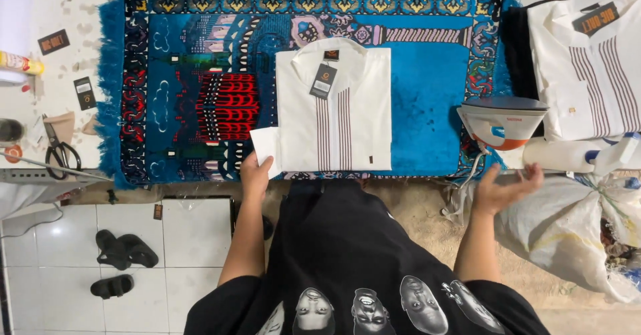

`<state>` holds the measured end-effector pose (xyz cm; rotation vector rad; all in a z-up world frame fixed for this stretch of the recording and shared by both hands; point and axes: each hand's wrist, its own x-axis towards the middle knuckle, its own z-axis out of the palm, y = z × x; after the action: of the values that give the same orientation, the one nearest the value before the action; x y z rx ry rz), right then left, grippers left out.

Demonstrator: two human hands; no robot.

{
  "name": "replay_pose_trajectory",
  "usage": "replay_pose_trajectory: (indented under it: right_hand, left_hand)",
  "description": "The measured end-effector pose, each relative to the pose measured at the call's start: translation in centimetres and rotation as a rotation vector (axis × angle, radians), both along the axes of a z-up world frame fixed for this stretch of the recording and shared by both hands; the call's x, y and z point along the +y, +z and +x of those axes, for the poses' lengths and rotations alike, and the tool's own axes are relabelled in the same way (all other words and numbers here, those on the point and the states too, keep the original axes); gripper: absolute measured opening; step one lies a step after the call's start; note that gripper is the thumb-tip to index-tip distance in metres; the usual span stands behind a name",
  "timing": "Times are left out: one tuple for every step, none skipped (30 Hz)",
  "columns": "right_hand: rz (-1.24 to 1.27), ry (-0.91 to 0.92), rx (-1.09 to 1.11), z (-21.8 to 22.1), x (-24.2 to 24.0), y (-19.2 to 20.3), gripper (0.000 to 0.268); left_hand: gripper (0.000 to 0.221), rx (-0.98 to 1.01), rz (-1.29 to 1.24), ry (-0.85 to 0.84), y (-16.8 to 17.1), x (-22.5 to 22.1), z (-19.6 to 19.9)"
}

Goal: Ironing and folding a white shirt on a patterned mat, using an iron to press the fabric and create neat folds.

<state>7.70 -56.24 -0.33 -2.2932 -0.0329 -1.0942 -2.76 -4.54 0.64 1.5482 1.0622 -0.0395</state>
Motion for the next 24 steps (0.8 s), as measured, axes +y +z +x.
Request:
replay_pose_trajectory:
  right_hand:
    - [0.001, 0.004, 0.003, 0.7, 0.0, -0.7, 0.058]
    - [0.201, 0.029, 0.237, 1.4, 0.1, -1.5, 0.074]
    - [0.398, 0.054, 0.471, 2.1, 0.2, -2.2, 0.091]
    - [0.399, 0.054, 0.472, 3.0, -0.1, -3.5, 0.091]
    - [0.486, 0.172, 0.43, 4.1, -0.6, -4.6, 0.092]
    - [0.571, 0.289, 0.388, 5.2, -1.1, -5.7, 0.094]
    - [0.566, 0.293, 0.386, 5.5, -0.9, -5.2, 0.094]
    - [0.546, 0.212, 0.374, 5.9, -0.7, -4.8, 0.065]
    - [0.527, 0.129, 0.364, 6.0, -0.3, -4.4, 0.037]
    - [0.524, 0.13, 0.364, 5.6, 0.4, -3.5, 0.037]
    - [0.386, 0.127, 0.381, 5.3, 1.1, -2.4, 0.033]
    - [0.247, 0.123, 0.398, 5.0, 1.8, -1.4, 0.029]
    - [0.245, 0.117, 0.391, 4.1, 3.3, 0.6, 0.029]
    - [0.195, 0.115, 0.462, 3.3, 4.9, 2.5, 0.021]
    - [0.144, 0.106, 0.547, 1.7, 6.2, 4.6, 0.014]
    - [0.141, 0.094, 0.555, -0.3, 8.2, 6.3, 0.014]
    - [0.173, 0.101, 0.688, -1.9, 10.2, 7.9, 0.013]
    - [0.205, 0.108, 0.822, -3.4, 12.3, 9.5, 0.014]
    - [0.204, 0.096, 0.828, -4.3, 14.1, 9.1, 0.014]
    - [0.305, 0.17, 0.859, -5.2, 15.8, 8.6, 0.024]
    - [0.411, 0.237, 0.888, -6.2, 17.5, 8.1, 0.036]
    - [0.415, 0.215, 0.894, -6.7, 20.7, 8.6, 0.036]
    - [0.325, 0.235, 0.996, -6.9, 23.8, 9.1, 0.042]
    - [0.235, 0.255, 1.099, -7.1, 26.8, 9.6, 0.049]
  left_hand:
    - [0.036, 0.003, 0.001, 0.004, 0.0, 0.1, -0.1]
    - [0.038, 0.005, -0.002, -0.003, 0.0, 0.2, -0.2]
    - [0.04, 0.006, -0.006, -0.015, -0.1, 0.4, -0.1]
    - [0.04, 0.006, -0.005, -0.015, 0.0, 0.9, -0.1]
    - [0.038, 0.02, 0.01, -0.035, -0.1, 1.3, 0.0]
    - [0.037, 0.034, 0.026, -0.054, -0.2, 1.7, 0.1]
    - [0.037, 0.03, 0.022, -0.051, -0.6, 2.0, 0.1]
    - [0.038, 0.042, 0.014, -0.072, -0.9, 2.5, 0.2]
    - [0.039, 0.057, 0.007, -0.094, -1.2, 3.0, 0.1]
    - [0.039, 0.056, 0.005, -0.092, -1.9, 3.4, -0.2]
    - [0.04, 0.06, -0.002, -0.109, -2.7, 3.8, -0.1]
    - [0.041, 0.063, -0.008, -0.126, -3.4, 4.2, 0.0]
    - [0.041, 0.056, -0.011, -0.132, -3.6, 4.6, 0.1]
    - [0.044, 0.068, 0.025, -0.195, -3.8, 5.1, 0.4]
    - [0.046, 0.095, 0.056, -0.262, -3.9, 5.4, 0.0]
    - [0.046, 0.102, 0.049, -0.272, -3.6, 5.8, -0.2]
    - [0.053, 0.096, 0.138, -0.327, -3.4, 6.2, 0.0]
    - [0.059, 0.089, 0.226, -0.382, -3.3, 6.6, 0.1]
    - [0.059, 0.094, 0.22, -0.393, -1.5, 7.2, 0.8]
    - [0.055, 0.026, 0.391, -0.451, 0.3, 7.7, 1.7]
    - [0.051, -0.046, 0.559, -0.517, 2.0, 8.2, 2.6]
    - [0.051, -0.042, 0.55, -0.538, 0.1, 9.1, 3.5]
    - [0.044, -0.153, 0.659, -0.674, -1.8, 10.0, 4.8]
    - [0.039, -0.27, 0.764, -0.809, -3.6, 10.7, 6.0]
